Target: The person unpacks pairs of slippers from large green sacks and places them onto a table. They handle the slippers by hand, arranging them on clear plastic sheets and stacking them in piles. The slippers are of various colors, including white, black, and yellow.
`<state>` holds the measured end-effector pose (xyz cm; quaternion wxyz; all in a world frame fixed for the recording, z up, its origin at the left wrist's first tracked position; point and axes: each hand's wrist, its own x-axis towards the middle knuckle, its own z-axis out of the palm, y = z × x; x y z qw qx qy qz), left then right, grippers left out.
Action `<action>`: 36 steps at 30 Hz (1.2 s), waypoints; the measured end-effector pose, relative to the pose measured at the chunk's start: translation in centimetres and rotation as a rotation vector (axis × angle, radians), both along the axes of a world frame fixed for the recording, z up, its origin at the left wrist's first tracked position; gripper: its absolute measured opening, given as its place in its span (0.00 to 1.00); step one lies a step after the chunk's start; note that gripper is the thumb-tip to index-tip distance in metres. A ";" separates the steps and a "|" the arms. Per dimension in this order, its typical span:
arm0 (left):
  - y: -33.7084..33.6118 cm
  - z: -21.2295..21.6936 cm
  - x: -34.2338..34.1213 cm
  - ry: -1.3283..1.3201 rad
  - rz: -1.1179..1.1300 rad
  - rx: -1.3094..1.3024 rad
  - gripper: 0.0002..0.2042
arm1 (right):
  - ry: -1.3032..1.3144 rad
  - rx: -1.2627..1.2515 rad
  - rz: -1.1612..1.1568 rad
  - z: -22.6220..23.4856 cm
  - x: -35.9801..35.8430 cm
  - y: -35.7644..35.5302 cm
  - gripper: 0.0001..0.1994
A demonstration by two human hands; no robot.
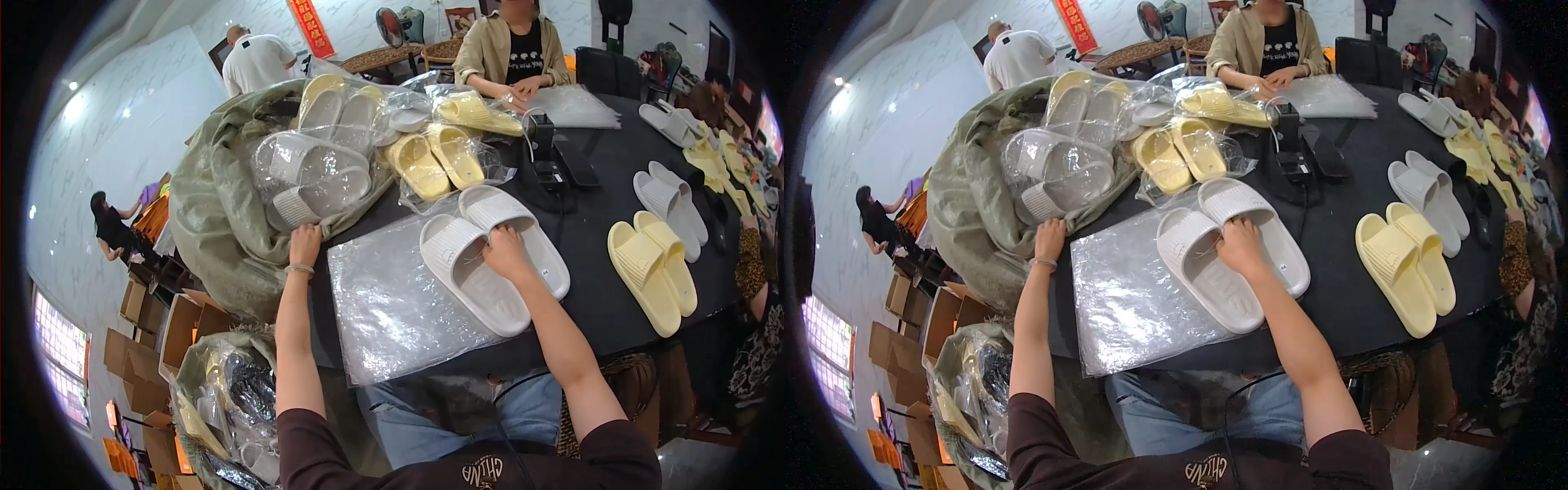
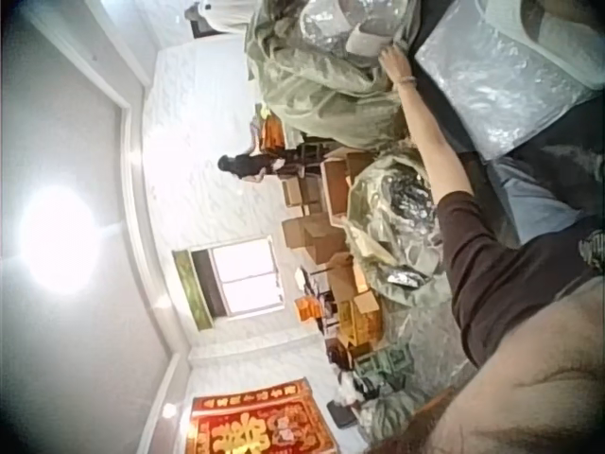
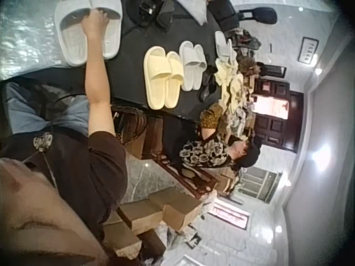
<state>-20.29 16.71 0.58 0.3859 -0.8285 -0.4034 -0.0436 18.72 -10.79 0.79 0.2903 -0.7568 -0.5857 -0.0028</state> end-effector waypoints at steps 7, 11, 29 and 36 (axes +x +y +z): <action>-3.4 1.1 -6.8 0.036 0.128 -0.188 0.19 | 0.000 -0.044 -0.004 0.0 -0.1 0.1 0.18; -10.2 2.1 -1.3 -0.277 0.003 0.041 0.28 | 0.025 -0.040 -0.010 0.0 0.3 -0.1 0.19; -14.1 2.2 2.1 -1.344 0.415 -1.101 0.29 | 0.018 -0.026 0.029 0.2 0.2 -0.2 0.19; -17.5 1.7 2.6 -1.349 0.202 -0.770 0.18 | 0.100 0.007 0.082 0.0 0.1 0.0 0.18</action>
